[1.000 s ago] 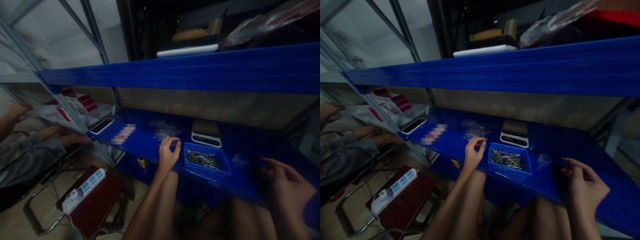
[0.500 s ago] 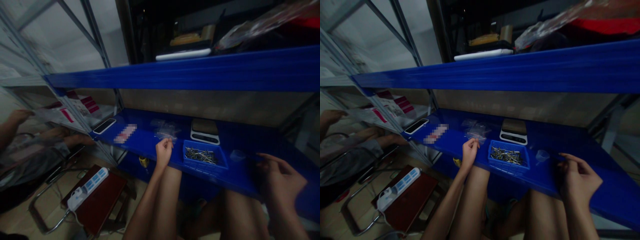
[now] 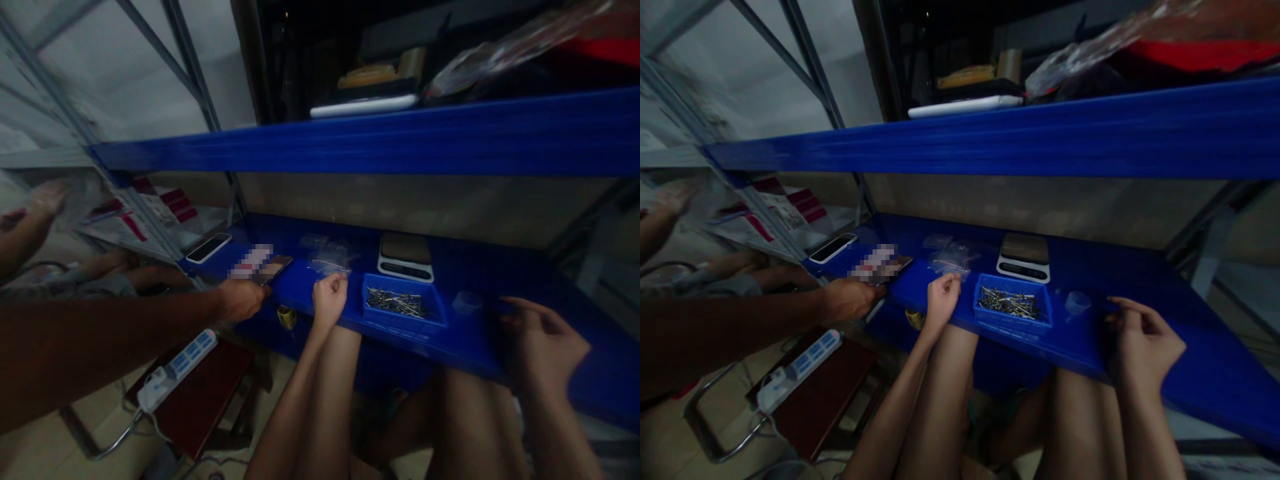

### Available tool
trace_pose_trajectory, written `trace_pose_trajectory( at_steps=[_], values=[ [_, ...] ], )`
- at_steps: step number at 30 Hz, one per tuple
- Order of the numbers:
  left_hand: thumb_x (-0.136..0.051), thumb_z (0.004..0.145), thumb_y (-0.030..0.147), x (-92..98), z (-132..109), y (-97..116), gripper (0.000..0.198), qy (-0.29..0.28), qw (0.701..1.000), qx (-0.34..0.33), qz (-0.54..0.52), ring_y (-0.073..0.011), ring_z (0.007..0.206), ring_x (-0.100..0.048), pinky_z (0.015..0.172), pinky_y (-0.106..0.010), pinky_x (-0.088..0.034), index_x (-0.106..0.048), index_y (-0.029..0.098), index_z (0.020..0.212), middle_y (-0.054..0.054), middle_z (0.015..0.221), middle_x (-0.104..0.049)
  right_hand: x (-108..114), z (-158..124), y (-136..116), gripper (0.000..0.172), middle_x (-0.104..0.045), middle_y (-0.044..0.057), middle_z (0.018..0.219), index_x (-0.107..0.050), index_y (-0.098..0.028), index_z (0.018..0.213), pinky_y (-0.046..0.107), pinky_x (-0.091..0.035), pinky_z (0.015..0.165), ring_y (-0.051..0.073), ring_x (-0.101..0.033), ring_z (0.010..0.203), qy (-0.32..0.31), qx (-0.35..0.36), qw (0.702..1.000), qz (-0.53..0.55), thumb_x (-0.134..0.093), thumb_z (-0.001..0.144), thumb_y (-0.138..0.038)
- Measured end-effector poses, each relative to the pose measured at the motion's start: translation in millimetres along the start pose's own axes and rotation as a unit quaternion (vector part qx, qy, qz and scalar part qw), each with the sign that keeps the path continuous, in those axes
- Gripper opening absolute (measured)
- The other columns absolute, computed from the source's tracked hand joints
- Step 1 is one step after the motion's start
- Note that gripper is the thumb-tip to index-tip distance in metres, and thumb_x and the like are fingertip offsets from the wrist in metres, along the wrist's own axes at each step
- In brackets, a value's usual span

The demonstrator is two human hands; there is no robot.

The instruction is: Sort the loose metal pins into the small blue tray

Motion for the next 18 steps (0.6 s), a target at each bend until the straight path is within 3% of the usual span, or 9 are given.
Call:
trace_pose_trajectory(
  at_steps=[10,18],
  values=[
    [-0.062,0.096,0.045,0.3,-4,3,0.044,-0.015,1.000,0.001,-0.015,-0.0140,0.052,-0.046,0.057,-0.028,-0.030,-0.057,0.022,0.059,0.002,0.053,-0.050,2,2,5,0.036,-0.060,0.002,0.066,-0.076,-0.012,0.090,0.028,-0.033,0.054,0.014,-0.049,0.057,-0.001,0.009,1.000,0.016,-0.060,0.063,-0.030],
    [-0.057,0.099,0.054,10.8,-9,2,0.040,0.005,0.992,0.023,-0.126,-0.0129,0.050,-0.045,0.053,-0.027,-0.034,-0.068,0.020,0.082,0.004,0.054,-0.048,3,2,5,0.030,-0.062,0.003,0.072,-0.074,-0.016,0.085,0.029,-0.035,0.054,0.015,-0.051,0.060,-0.002,0.019,1.000,0.007,-0.061,0.063,-0.030]
  ],
)
Point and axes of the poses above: each hand's wrist, its own z-axis towards the middle knuckle, its own x-axis out of the back of the hand, y = z × x, the point moved 3 cm from there along z, towards the middle knuckle
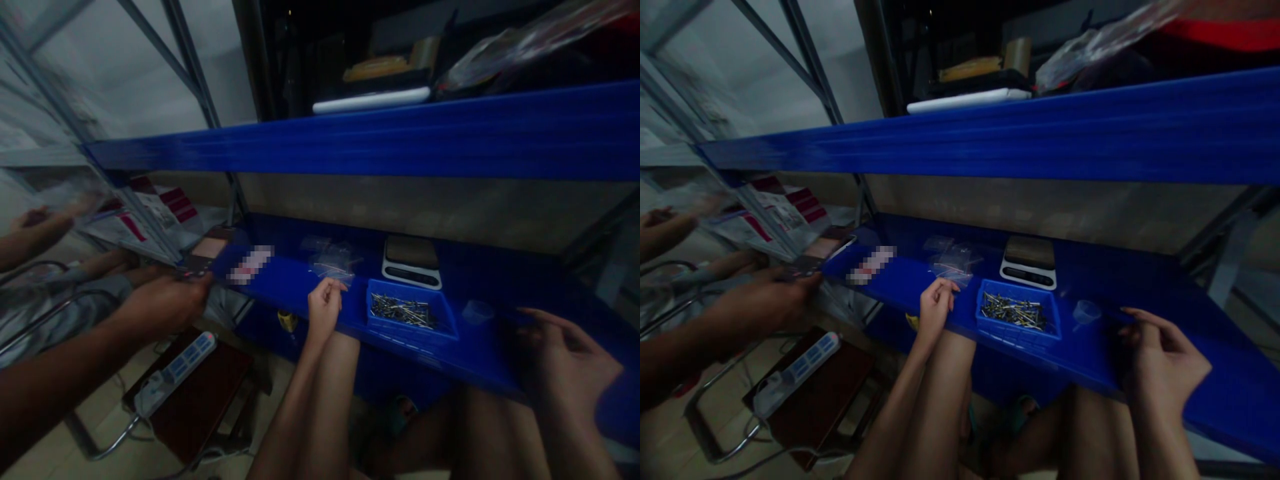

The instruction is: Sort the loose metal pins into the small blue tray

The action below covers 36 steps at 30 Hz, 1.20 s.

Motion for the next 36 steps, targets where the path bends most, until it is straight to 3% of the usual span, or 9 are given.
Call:
trace_pose_trajectory(
  at_steps=[5,10,14,17,22,26,30,33,36],
  values=[
    [-0.062,0.097,0.047,18.7,-1,2,0.033,0.080,0.994,0.028,-0.065,-0.0106,0.047,-0.045,0.047,-0.023,-0.033,-0.065,0.018,0.111,0.004,0.059,-0.057,0,-1,-2,0.028,-0.061,0.003,0.071,-0.073,-0.017,0.083,0.029,-0.034,0.054,0.016,-0.051,0.060,0.003,-0.012,1.000,-0.003,-0.061,0.062,-0.030],
    [-0.062,0.092,0.043,66.7,-1,-2,0.056,0.197,0.972,0.055,-0.115,-0.0099,0.045,-0.047,0.044,-0.021,-0.032,-0.049,0.016,0.139,0.002,0.070,-0.067,-1,-4,-8,0.030,-0.061,0.003,0.071,-0.072,-0.017,0.083,0.029,-0.033,0.053,0.016,-0.049,0.059,0.000,-0.020,1.000,-0.013,-0.058,0.059,-0.028],
    [-0.064,0.086,0.048,104.6,12,-4,0.068,0.251,0.956,0.058,-0.143,-0.0105,0.048,-0.054,0.049,-0.023,-0.039,-0.041,0.017,0.142,-0.004,0.082,-0.075,0,-7,-11,0.031,-0.063,0.004,0.074,-0.073,-0.018,0.085,0.030,-0.035,0.054,0.017,-0.051,0.061,-0.006,-0.022,1.000,-0.009,-0.060,0.059,-0.028],
    [-0.066,0.085,0.048,116.9,23,-1,0.065,0.254,0.954,0.052,-0.148,-0.0117,0.054,-0.059,0.054,-0.023,-0.043,-0.043,0.018,0.138,-0.006,0.087,-0.077,1,-6,-9,0.031,-0.062,0.004,0.073,-0.074,-0.019,0.085,0.030,-0.035,0.054,0.018,-0.051,0.060,-0.009,-0.019,1.000,-0.015,-0.060,0.059,-0.028],
    [-0.068,0.086,0.049,100.6,26,1,0.044,0.221,0.966,0.046,-0.128,-0.0114,0.054,-0.058,0.053,-0.023,-0.042,-0.058,0.018,0.115,-0.004,0.078,-0.074,0,-2,-5,0.031,-0.062,0.004,0.073,-0.074,-0.019,0.083,0.030,-0.035,0.056,0.017,-0.051,0.063,-0.002,-0.011,1.000,-0.010,-0.060,0.059,-0.031],
    [-0.079,0.081,0.045,67.8,25,3,0.035,0.177,0.978,0.031,-0.102,-0.0090,0.053,-0.054,0.053,-0.020,-0.039,-0.060,0.019,0.094,0.001,0.068,-0.066,0,-2,-8,0.030,-0.062,0.003,0.074,-0.073,-0.018,0.083,0.029,-0.033,0.054,0.016,-0.050,0.062,0.004,-0.018,1.000,0.005,-0.063,0.059,-0.032],
    [-0.076,0.084,0.047,32.3,34,-1,0.032,0.101,0.991,0.023,-0.085,-0.0112,0.054,-0.057,0.053,-0.023,-0.042,-0.065,0.018,0.092,-0.001,0.068,-0.066,0,-4,-10,0.031,-0.061,0.003,0.073,-0.073,-0.017,0.085,0.028,-0.032,0.052,0.016,-0.050,0.061,0.002,-0.033,0.999,0.000,-0.063,0.059,-0.030],
    [-0.076,0.081,0.036,16.2,40,-9,0.022,0.067,0.996,0.020,-0.062,-0.0121,0.053,-0.056,0.053,-0.023,-0.041,-0.065,0.018,0.086,0.000,0.064,-0.064,0,-5,-7,0.031,-0.061,0.003,0.071,-0.073,-0.017,0.085,0.029,-0.035,0.052,0.017,-0.052,0.060,-0.002,-0.032,0.999,0.003,-0.063,0.060,-0.031],
    [-0.075,0.076,0.023,13.6,39,-14,0.013,0.071,0.997,0.011,-0.031,-0.0110,0.053,-0.055,0.054,-0.022,-0.039,-0.063,0.019,0.081,0.003,0.061,-0.060,2,-4,-4,0.032,-0.062,0.003,0.071,-0.075,-0.017,0.089,0.030,-0.034,0.052,0.017,-0.051,0.059,-0.001,-0.021,1.000,-0.003,-0.063,0.062,-0.032]
  ],
)
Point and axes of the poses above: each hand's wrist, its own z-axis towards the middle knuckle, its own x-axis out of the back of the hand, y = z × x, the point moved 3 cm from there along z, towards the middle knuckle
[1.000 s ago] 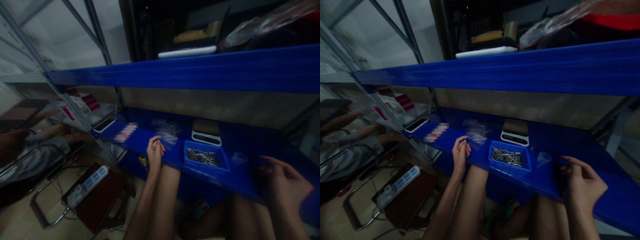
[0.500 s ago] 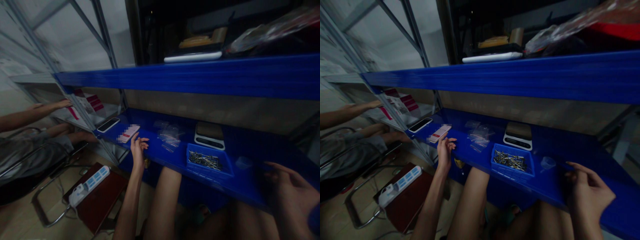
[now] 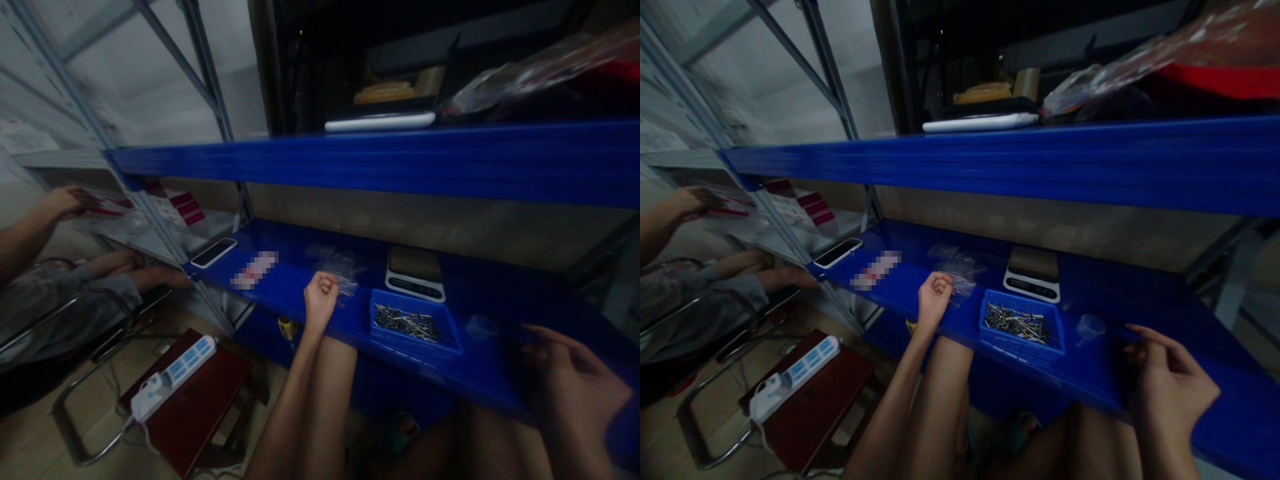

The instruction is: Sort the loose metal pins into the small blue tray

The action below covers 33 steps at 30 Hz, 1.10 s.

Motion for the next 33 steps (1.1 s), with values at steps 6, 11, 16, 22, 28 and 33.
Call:
trace_pose_trajectory(
  at_steps=[6,11,16,22,28,33],
  values=[
    [-0.067,0.078,0.019,6.1,-3,0,0.006,-0.011,1.000,-0.008,0.022,-0.0110,0.049,-0.052,0.053,-0.022,-0.039,-0.062,0.020,0.081,0.006,0.055,-0.056,1,2,2,0.035,-0.062,0.004,0.074,-0.076,-0.015,0.092,0.028,-0.033,0.053,0.015,-0.051,0.060,0.004,-0.005,1.000,-0.011,-0.062,0.065,-0.031],
    [-0.067,0.079,0.021,6.6,-5,3,0.007,-0.026,0.999,-0.015,0.028,-0.0113,0.049,-0.052,0.052,-0.022,-0.037,-0.062,0.020,0.083,0.006,0.055,-0.055,-1,4,3,0.035,-0.062,0.003,0.072,-0.075,-0.014,0.090,0.029,-0.034,0.055,0.015,-0.051,0.060,0.001,-0.001,1.000,0.009,-0.062,0.064,-0.034],
    [-0.070,0.082,0.027,8.2,-6,3,0.011,-0.027,0.999,-0.023,0.035,-0.0113,0.050,-0.048,0.052,-0.023,-0.034,-0.062,0.020,0.083,0.006,0.054,-0.051,-3,7,8,0.033,-0.061,0.003,0.069,-0.076,-0.014,0.088,0.029,-0.033,0.054,0.015,-0.049,0.059,0.007,0.016,1.000,0.020,-0.065,0.065,-0.036],
    [-0.069,0.083,0.029,8.6,-5,2,0.012,-0.027,0.998,-0.030,0.039,-0.0113,0.050,-0.046,0.052,-0.024,-0.034,-0.061,0.019,0.083,0.006,0.055,-0.050,-2,10,11,0.032,-0.062,0.005,0.070,-0.076,-0.015,0.088,0.031,-0.033,0.055,0.015,-0.049,0.058,0.008,0.026,1.000,0.013,-0.064,0.067,-0.035],
    [-0.069,0.084,0.029,8.4,-5,2,0.012,-0.027,0.998,-0.032,0.037,-0.0110,0.051,-0.046,0.052,-0.024,-0.033,-0.062,0.019,0.084,0.006,0.055,-0.051,-2,11,12,0.034,-0.061,0.004,0.068,-0.077,-0.013,0.090,0.029,-0.032,0.054,0.014,-0.049,0.058,0.000,0.024,1.000,0.016,-0.063,0.066,-0.034],
    [-0.069,0.084,0.030,7.9,-6,4,0.013,-0.036,0.998,-0.030,0.032,-0.0113,0.049,-0.048,0.052,-0.024,-0.035,-0.062,0.019,0.083,0.005,0.053,-0.053,-2,11,12,0.037,-0.063,0.004,0.069,-0.077,-0.012,0.091,0.028,-0.033,0.054,0.014,-0.050,0.059,0.002,0.031,0.999,0.011,-0.062,0.066,-0.035]
  ],
)
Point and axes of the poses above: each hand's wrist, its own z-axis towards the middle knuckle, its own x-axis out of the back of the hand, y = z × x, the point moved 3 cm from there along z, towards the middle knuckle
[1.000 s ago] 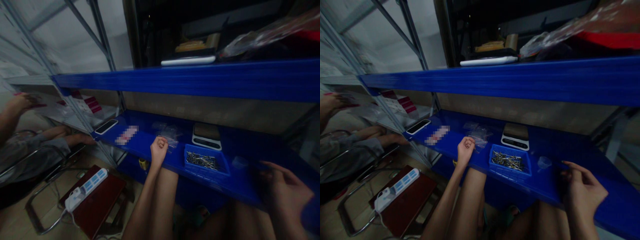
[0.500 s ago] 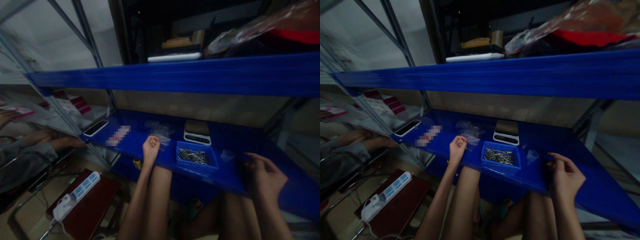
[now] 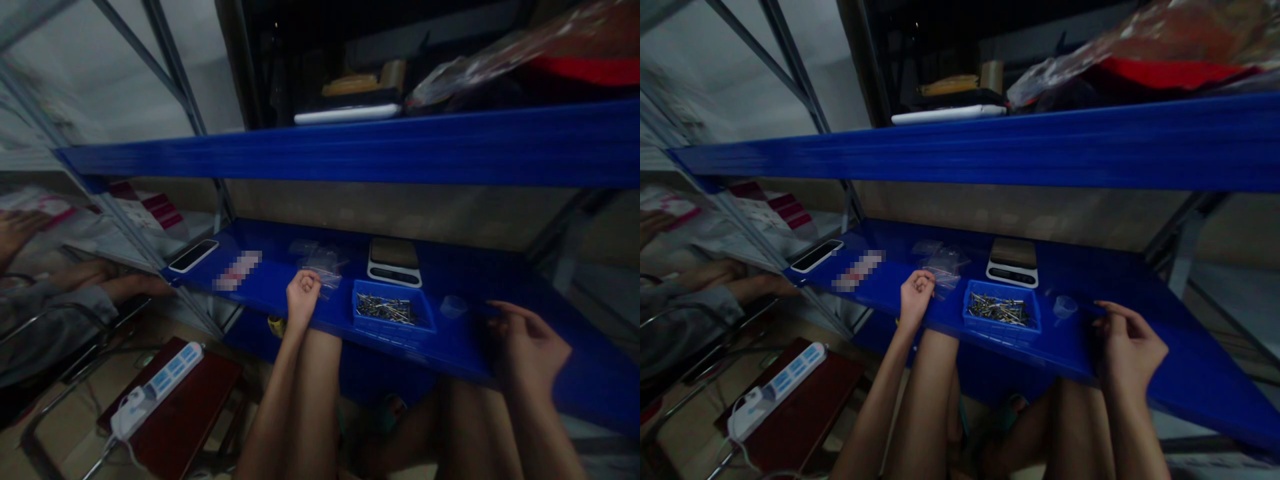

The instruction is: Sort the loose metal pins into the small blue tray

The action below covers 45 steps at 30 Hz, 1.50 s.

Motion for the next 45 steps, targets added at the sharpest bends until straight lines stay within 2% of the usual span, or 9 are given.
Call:
trace_pose_trajectory(
  at_steps=[11,17,20,22,25,28,30,34,45],
  values=[
    [-0.070,0.083,0.032,0.3,-1,1,0.015,-0.002,1.000,0.005,-0.019,-0.0117,0.049,-0.051,0.052,-0.023,-0.037,-0.062,0.020,0.084,0.006,0.054,-0.053,-2,3,1,0.033,-0.061,0.002,0.067,-0.075,-0.014,0.089,0.029,-0.033,0.054,0.014,-0.049,0.057,-0.006,0.002,1.000,0.014,-0.063,0.068,-0.036],
    [-0.072,0.083,0.031,1.4,-2,4,0.015,0.001,1.000,0.006,-0.013,-0.0109,0.049,-0.047,0.052,-0.022,-0.034,-0.063,0.020,0.082,0.006,0.052,-0.051,7,-18,-19,0.026,-0.067,0.006,0.079,-0.076,-0.013,0.097,0.032,-0.044,0.065,0.018,-0.058,0.066,0.088,0.183,0.979,-0.022,-0.062,0.087,-0.032],
    [-0.072,0.084,0.030,1.7,-3,5,0.013,-0.001,1.000,0.006,-0.012,-0.0110,0.050,-0.047,0.053,-0.022,-0.034,-0.064,0.019,0.083,0.006,0.053,-0.050,3,-38,-41,0.030,-0.070,0.007,0.079,-0.077,-0.013,0.098,0.031,-0.047,0.067,0.018,-0.061,0.066,0.027,0.255,0.963,-0.085,-0.065,0.092,-0.040],
    [-0.072,0.084,0.029,1.7,-3,4,0.012,-0.003,1.000,0.006,-0.011,-0.0111,0.050,-0.047,0.053,-0.023,-0.034,-0.064,0.019,0.084,0.006,0.054,-0.050,-9,-46,-57,0.029,-0.070,0.005,0.074,-0.077,-0.016,0.091,0.028,-0.047,0.064,0.017,-0.062,0.064,-0.101,0.286,0.945,-0.125,-0.067,0.092,-0.043],
    [-0.071,0.084,0.028,1.4,-4,4,0.011,-0.002,1.000,0.007,-0.007,-0.0111,0.051,-0.046,0.053,-0.023,-0.033,-0.064,0.019,0.085,0.006,0.055,-0.049,-39,-52,-76,0.022,-0.077,0.005,0.090,-0.077,-0.021,0.094,0.027,-0.050,0.070,0.018,-0.069,0.073,-0.322,0.306,0.878,-0.176,-0.064,0.093,-0.038],
    [-0.070,0.084,0.027,0.9,-4,3,0.010,-0.001,1.000,0.008,-0.003,-0.0111,0.051,-0.044,0.053,-0.023,-0.032,-0.064,0.019,0.084,0.006,0.054,-0.049,-70,-51,-80,0.021,-0.079,0.005,0.105,-0.078,-0.022,0.106,0.029,-0.053,0.080,0.020,-0.073,0.087,-0.446,0.297,0.810,-0.236,-0.065,0.091,-0.029],
    [-0.071,0.083,0.027,0.5,-3,3,0.011,-0.002,1.000,0.008,0.000,-0.0110,0.050,-0.043,0.053,-0.023,-0.031,-0.063,0.019,0.084,0.007,0.054,-0.048,-88,-50,-75,0.025,-0.079,0.005,0.111,-0.078,-0.023,0.113,0.030,-0.054,0.084,0.022,-0.075,0.095,-0.496,0.294,0.767,-0.282,-0.068,0.090,-0.027],
    [-0.071,0.083,0.029,0.1,-3,3,0.012,-0.006,1.000,0.005,0.002,-0.0109,0.049,-0.042,0.052,-0.023,-0.030,-0.063,0.019,0.083,0.007,0.053,-0.047,-112,-49,-58,0.032,-0.078,0.006,0.120,-0.078,-0.025,0.120,0.030,-0.053,0.085,0.025,-0.074,0.105,-0.527,0.300,0.709,-0.360,-0.074,0.088,-0.028],
    [-0.072,0.080,0.027,-0.6,-2,0,0.012,-0.008,1.000,0.005,-0.006,-0.0102,0.049,-0.043,0.053,-0.023,-0.033,-0.063,0.020,0.082,0.007,0.055,-0.047,-122,-49,-58,0.020,-0.080,0.005,0.103,-0.082,-0.025,0.099,0.028,-0.049,0.077,0.025,-0.074,0.097,-0.520,0.275,0.701,-0.405,-0.073,0.082,-0.017]
  ],
)
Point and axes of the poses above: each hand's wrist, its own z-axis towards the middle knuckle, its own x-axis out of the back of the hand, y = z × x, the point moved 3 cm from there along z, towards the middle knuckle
